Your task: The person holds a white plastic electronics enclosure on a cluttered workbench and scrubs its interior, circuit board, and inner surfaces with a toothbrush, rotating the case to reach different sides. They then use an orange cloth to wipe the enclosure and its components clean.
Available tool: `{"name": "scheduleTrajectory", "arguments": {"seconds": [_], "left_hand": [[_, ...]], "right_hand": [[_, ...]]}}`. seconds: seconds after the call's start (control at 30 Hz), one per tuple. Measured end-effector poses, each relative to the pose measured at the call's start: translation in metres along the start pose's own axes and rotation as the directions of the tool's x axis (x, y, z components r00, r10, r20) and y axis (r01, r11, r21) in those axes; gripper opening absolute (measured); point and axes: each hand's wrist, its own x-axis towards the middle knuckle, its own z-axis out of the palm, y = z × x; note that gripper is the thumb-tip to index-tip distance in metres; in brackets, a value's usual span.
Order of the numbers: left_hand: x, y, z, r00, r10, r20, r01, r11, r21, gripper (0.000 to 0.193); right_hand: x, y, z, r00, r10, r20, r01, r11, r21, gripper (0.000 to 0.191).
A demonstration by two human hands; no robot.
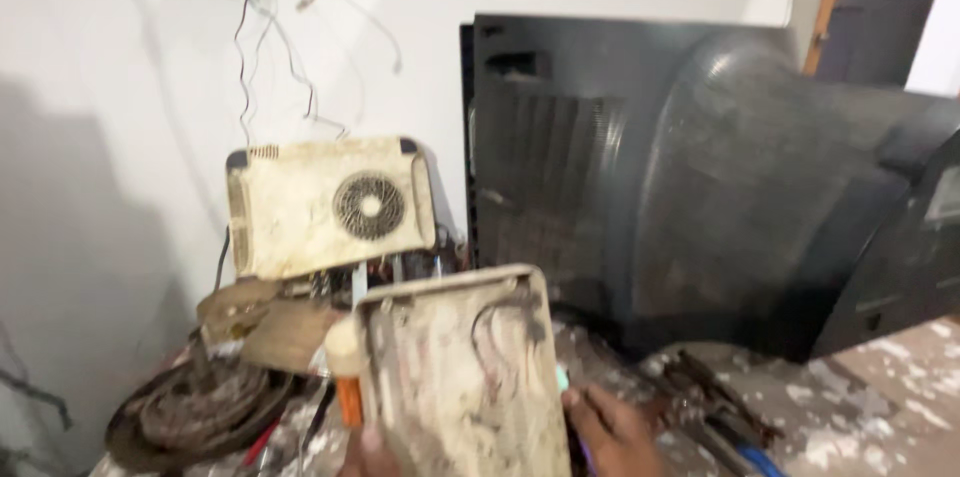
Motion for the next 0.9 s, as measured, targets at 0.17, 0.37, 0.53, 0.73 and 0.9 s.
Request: {"name": "scheduleTrajectory", "arguments": {"seconds": [0.17, 0.37, 0.53, 0.73, 0.9], "left_hand": [[0.063, 0.025, 0.033, 0.995, -0.103, 0.000, 0.103, 0.993, 0.051, 0.050], [0.072, -0.009, 0.045, 0.992, -0.124, -0.031, 0.126, 0.989, 0.073, 0.052], [0.047, -0.056, 0.045, 0.995, -0.081, -0.061, 0.086, 0.993, 0.078, 0.053], [0.051, -0.069, 0.032, 0.995, 0.101, -0.020, -0.094, 0.967, 0.238, 0.054], [0.056, -0.043, 0.028, 0.993, -0.094, 0.070, 0.080, 0.980, 0.181, 0.063]], "right_hand": [[0.077, 0.063, 0.019, 0.976, -0.217, -0.009, 0.200, 0.915, -0.350, 0.033], [0.074, 0.075, 0.036, 0.356, -0.929, -0.103, 0.644, 0.324, -0.693, 0.037], [0.048, -0.008, 0.007, 0.992, 0.123, 0.024, -0.111, 0.954, -0.277, 0.038], [0.050, -0.105, -0.022, 0.967, -0.197, 0.162, 0.253, 0.670, -0.697, 0.019], [0.081, -0.109, -0.029, 0.921, -0.336, 0.198, 0.369, 0.586, -0.722, 0.016]]}}
